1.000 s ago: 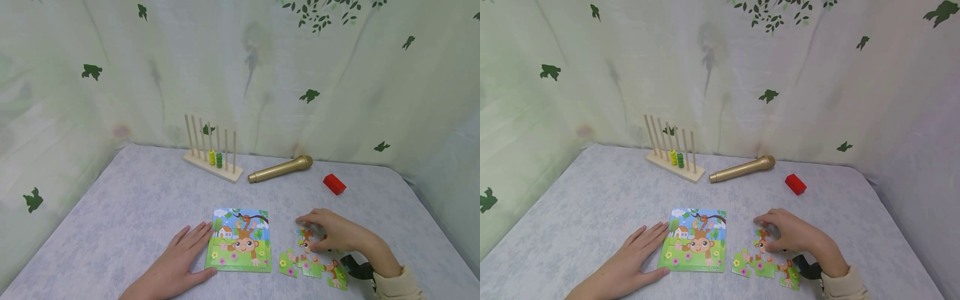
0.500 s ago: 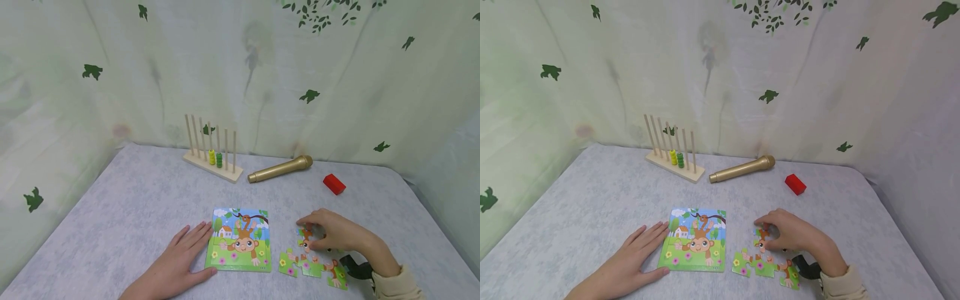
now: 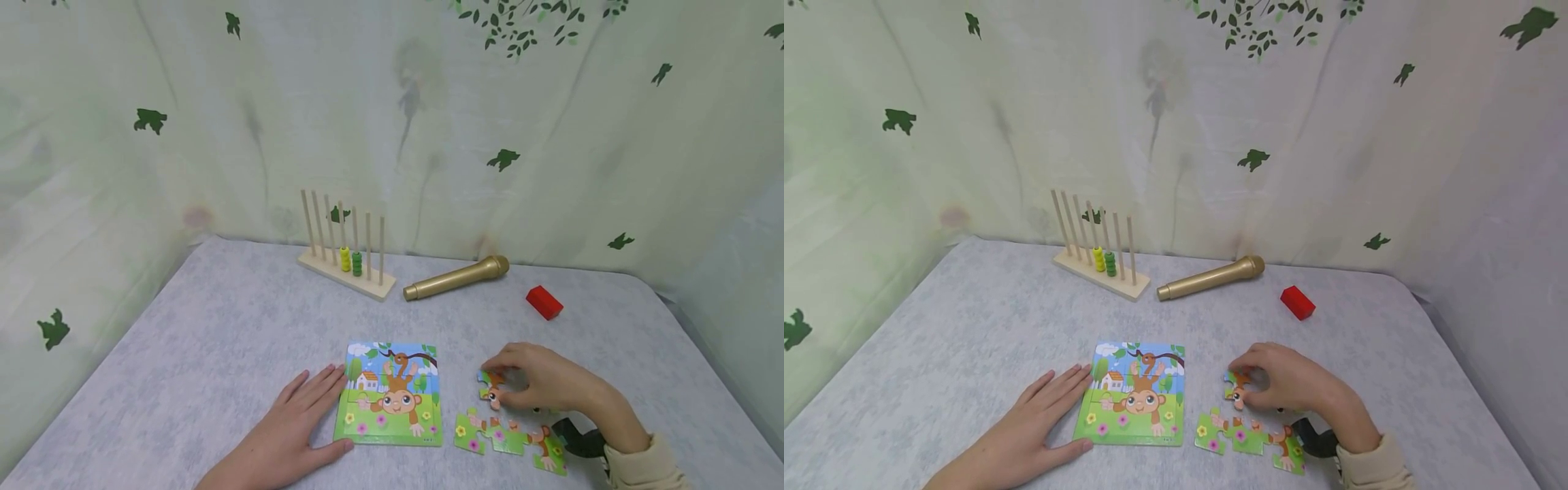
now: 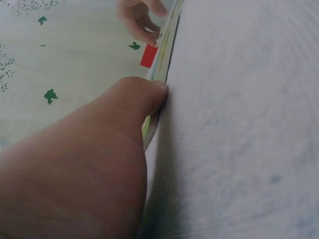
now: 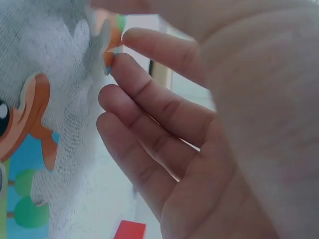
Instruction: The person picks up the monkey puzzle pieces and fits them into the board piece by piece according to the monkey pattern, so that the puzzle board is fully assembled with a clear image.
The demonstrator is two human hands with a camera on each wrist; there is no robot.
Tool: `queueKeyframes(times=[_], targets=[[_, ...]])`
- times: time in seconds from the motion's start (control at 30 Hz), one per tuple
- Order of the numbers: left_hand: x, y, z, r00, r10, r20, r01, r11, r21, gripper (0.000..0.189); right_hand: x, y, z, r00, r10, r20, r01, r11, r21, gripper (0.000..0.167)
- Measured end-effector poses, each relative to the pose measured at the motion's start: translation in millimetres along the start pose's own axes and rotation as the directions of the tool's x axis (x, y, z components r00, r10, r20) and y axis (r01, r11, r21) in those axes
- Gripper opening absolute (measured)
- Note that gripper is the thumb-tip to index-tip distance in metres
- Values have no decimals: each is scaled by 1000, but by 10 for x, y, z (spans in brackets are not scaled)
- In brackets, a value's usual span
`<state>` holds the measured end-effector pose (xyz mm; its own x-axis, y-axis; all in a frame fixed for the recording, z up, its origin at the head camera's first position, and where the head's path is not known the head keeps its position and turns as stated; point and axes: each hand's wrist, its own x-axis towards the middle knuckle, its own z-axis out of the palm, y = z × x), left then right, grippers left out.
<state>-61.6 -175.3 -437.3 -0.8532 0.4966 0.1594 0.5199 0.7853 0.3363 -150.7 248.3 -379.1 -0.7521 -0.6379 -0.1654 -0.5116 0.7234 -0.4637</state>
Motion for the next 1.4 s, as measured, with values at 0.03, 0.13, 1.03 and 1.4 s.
queueKeyframes(times=[0.03, 0.13, 1.03, 1.4], targets=[[-1, 0, 0, 1000, 2, -3, -2, 1000, 5, 91, 1, -6, 3, 1000, -9, -7, 9, 1000, 0, 40], [-2, -2, 0, 1000, 6, -11, -6, 1000, 17, 90, 5, -29, 10, 999, -30, -25, 30, 1000, -4, 38], [-3, -7, -5, 1000, -2, -3, 2, 1000, -3, 91, 292, -450, -38, 984, -147, -96, 138, 985, -99, 34], [-17, -2, 0, 1000, 17, -20, -17, 1000, 14, 90, 425, -609, -42, 979, -174, -104, 162, 981, -109, 35]])
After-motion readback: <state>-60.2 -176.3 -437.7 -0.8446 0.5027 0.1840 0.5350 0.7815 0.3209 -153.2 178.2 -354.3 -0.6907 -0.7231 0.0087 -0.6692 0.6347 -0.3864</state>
